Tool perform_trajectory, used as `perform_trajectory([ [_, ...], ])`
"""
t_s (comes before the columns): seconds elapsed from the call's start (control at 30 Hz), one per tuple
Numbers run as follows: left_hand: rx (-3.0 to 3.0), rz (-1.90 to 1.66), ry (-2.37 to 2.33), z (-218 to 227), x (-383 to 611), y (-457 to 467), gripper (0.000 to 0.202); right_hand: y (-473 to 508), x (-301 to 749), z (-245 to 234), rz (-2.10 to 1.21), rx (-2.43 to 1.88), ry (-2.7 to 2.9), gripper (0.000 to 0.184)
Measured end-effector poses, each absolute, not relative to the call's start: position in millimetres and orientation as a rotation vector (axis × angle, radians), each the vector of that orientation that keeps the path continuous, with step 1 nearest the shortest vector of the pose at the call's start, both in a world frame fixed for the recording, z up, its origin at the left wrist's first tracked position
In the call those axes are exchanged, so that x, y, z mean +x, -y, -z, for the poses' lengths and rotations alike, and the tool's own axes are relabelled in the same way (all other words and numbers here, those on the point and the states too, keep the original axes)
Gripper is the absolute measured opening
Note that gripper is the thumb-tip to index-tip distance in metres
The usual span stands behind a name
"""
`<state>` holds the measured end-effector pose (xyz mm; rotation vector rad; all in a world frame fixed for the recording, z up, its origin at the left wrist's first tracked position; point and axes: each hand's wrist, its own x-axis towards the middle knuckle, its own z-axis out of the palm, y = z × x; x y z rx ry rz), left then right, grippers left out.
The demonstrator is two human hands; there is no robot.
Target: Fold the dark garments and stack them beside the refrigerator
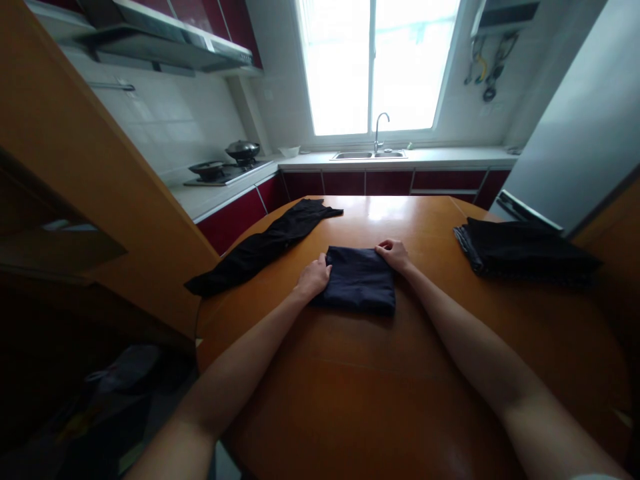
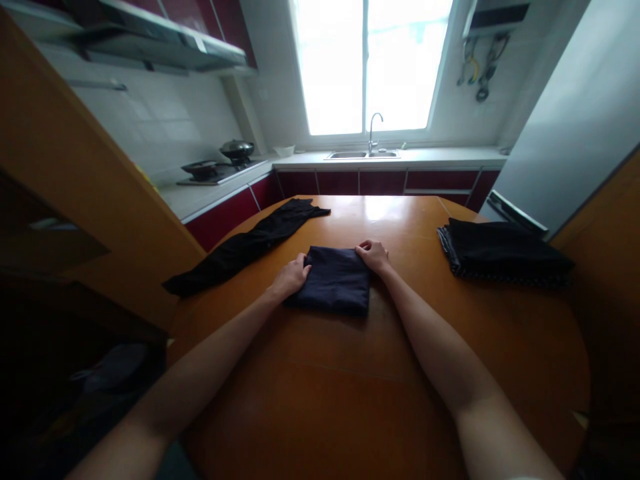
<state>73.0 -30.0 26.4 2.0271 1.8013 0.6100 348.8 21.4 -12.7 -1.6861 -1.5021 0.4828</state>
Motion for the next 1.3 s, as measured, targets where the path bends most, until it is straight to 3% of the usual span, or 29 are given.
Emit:
perform_trajectory([
  [0.27, 2.262, -0.646, -1.836, -40, 73, 35, 0.028, -18, 347, 8, -0.481, -1.698, 1.512, 0.027],
  [0.57, 2.452, -0.151, -1.992, -49, 68, 35, 0.033, -12, 343, 0, -0.486, -1.738, 1.503, 0.028],
  [0.67, 2.546, -0.277, -1.948, -52, 83, 33, 0.04, -10, 341, -4, -0.487, -1.75, 1.503, 0.026],
  [0.77, 2.699, -0.439, -1.568, -51, 111, 30, 0.047, -9, 340, -6, -0.491, -1.758, 1.514, 0.026],
  [0.87, 2.705, -0.342, -1.278, -39, 135, 24, 0.057, -10, 341, -5, -0.496, -1.773, 1.528, 0.027],
  [1.07, 2.654, -0.141, -1.386, -14, 133, 12, 0.074, -9, 344, -11, -0.48, -1.857, 1.524, 0.045],
  [1.2, 2.688, -0.12, -1.429, -11, 129, 8, 0.07, 6, 331, -30, -0.268, -1.888, 1.529, 0.045],
  [1.3, 2.715, -0.119, -1.437, -10, 131, 8, 0.062, 22, 308, -36, -0.054, -1.763, 1.827, 0.046],
])
